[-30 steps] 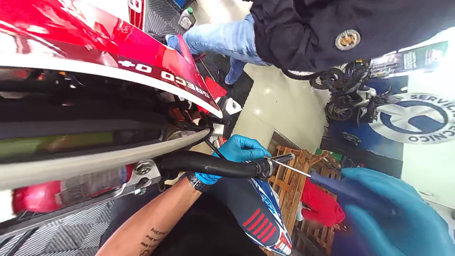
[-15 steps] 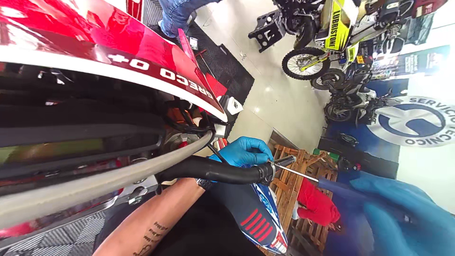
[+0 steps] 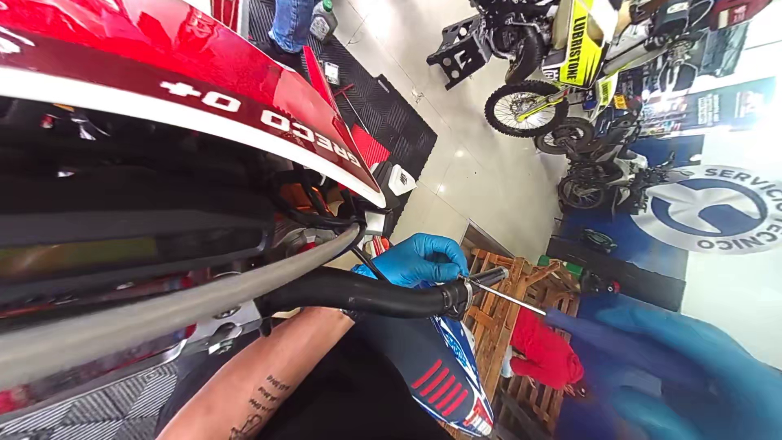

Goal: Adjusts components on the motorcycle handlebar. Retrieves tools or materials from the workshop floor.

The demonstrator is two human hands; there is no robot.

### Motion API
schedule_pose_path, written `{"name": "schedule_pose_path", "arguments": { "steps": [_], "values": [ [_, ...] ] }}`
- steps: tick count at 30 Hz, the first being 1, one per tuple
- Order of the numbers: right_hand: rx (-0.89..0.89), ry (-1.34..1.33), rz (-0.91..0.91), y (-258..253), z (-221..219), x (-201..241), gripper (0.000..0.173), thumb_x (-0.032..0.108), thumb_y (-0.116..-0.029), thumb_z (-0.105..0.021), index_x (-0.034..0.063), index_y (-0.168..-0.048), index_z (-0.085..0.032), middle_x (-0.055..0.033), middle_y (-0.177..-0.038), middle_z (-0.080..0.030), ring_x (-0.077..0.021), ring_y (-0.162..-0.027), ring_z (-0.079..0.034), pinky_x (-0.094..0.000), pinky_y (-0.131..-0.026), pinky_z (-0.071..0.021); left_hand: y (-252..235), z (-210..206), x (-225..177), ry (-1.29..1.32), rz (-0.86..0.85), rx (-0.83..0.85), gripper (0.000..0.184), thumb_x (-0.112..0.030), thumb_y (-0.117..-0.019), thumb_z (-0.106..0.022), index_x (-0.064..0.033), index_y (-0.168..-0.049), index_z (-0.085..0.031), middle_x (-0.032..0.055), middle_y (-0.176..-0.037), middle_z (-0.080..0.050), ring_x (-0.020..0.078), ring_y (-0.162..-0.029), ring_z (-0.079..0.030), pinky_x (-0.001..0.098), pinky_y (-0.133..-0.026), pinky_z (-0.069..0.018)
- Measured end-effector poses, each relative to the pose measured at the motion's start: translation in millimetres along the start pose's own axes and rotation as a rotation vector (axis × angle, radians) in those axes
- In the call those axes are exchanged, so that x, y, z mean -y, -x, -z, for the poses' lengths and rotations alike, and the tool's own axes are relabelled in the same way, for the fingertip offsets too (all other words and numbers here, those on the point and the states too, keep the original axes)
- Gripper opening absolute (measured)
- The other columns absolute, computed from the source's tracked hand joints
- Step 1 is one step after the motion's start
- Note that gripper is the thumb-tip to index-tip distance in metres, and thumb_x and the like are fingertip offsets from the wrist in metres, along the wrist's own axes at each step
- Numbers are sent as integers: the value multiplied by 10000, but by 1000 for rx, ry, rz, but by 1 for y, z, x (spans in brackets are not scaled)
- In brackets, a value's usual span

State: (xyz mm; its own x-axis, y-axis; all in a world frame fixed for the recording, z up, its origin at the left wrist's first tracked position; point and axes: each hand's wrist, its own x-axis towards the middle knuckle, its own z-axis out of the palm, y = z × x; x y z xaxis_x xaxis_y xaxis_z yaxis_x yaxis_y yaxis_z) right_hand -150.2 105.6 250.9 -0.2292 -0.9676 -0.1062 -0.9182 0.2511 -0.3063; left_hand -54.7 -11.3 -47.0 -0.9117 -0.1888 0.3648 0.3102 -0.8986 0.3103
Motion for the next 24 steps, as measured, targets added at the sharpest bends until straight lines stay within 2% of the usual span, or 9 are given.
{"name": "schedule_pose_path", "arguments": {
  "steps": [2, 6, 10, 12, 16, 18, 20, 22, 24],
  "values": [
    [-34, 70, -34, 1, 0, -3, 379, 417, -1028, -600, 98, -1231, -620, -52, -1031, -717, -86, -912, -693, -255, -789, -583, -1, -1, 0, -4, 5, -4, 132, -29, -973, -589, -104, -986, -697, -62, -975, -680, 14, -909, -633, 190, -799, -527],
    [-1, -115, 59, -8, 2, -6, 108, 148, -969, -678, 170, -1067, -640, 32, -1168, -690, -99, -1139, -655, -276, -976, -556, -2, -1, -3, -38, 11, -20, 125, -41, -975, -588, -104, -981, -696, -71, -959, -680, 5, -896, -633, 184, -790, -526],
    [15, 17, -43, -4, 5, -8, 402, 440, -995, -645, 157, -1279, -618, 0, -1127, -720, -80, -1013, -693, -271, -858, -590, -3, 1, -1, -14, 12, 0, 115, -43, -983, -591, -99, -994, -691, -64, -953, -680, 7, -872, -631, 179, -766, -524],
    [-35, 92, -41, -1, 3, -10, 330, 373, -1045, -587, 99, -1225, -633, -23, -1048, -725, -50, -935, -691, -225, -810, -579, -3, 1, -1, -1, 13, -1, 121, -38, -982, -587, -98, -994, -692, -60, -953, -683, 9, -868, -634, 181, -764, -526],
    [13, -130, 93, -6, 2, -6, 105, 108, -949, -680, 140, -1047, -656, 4, -1186, -682, -127, -1158, -648, -301, -995, -556, -4, 1, -1, 1, 3, 8, 138, -28, -982, -575, -105, -991, -689, -61, -958, -679, 12, -878, -632, 185, -774, -524],
    [53, -114, 64, -6, 4, -8, 278, 243, -947, -709, 191, -1214, -648, 29, -1255, -668, -124, -1191, -634, -308, -1010, -549, -4, 2, 0, 0, 2, 13, 138, -22, -982, -577, -102, -998, -688, -60, -962, -682, 13, -883, -636, 187, -784, -528],
    [12, 21, -26, -4, 4, -7, 417, 444, -1014, -611, 162, -1320, -594, -6, -1116, -717, -83, -997, -694, -273, -846, -591, -5, 2, 1, 5, -3, 14, 138, -20, -979, -580, -98, -999, -692, -57, -968, -688, 16, -890, -641, 190, -792, -533],
    [-28, 44, -29, -3, 2, -11, 333, 382, -1053, -565, 153, -1291, -610, 6, -1052, -719, -46, -905, -694, -228, -769, -590, -5, 3, 2, 6, -6, 17, 141, -19, -977, -575, -96, -1000, -691, -54, -968, -688, 19, -889, -640, 193, -788, -532],
    [3, -26, 39, -6, 4, -15, 215, 252, -1015, -612, 223, -1227, -629, 89, -1159, -683, -27, -1081, -649, -211, -915, -553, -6, 4, 2, -1, -17, 20, 144, -22, -976, -573, -102, -1002, -690, -62, -976, -683, 17, -913, -637, 195, -808, -528]
  ]
}}
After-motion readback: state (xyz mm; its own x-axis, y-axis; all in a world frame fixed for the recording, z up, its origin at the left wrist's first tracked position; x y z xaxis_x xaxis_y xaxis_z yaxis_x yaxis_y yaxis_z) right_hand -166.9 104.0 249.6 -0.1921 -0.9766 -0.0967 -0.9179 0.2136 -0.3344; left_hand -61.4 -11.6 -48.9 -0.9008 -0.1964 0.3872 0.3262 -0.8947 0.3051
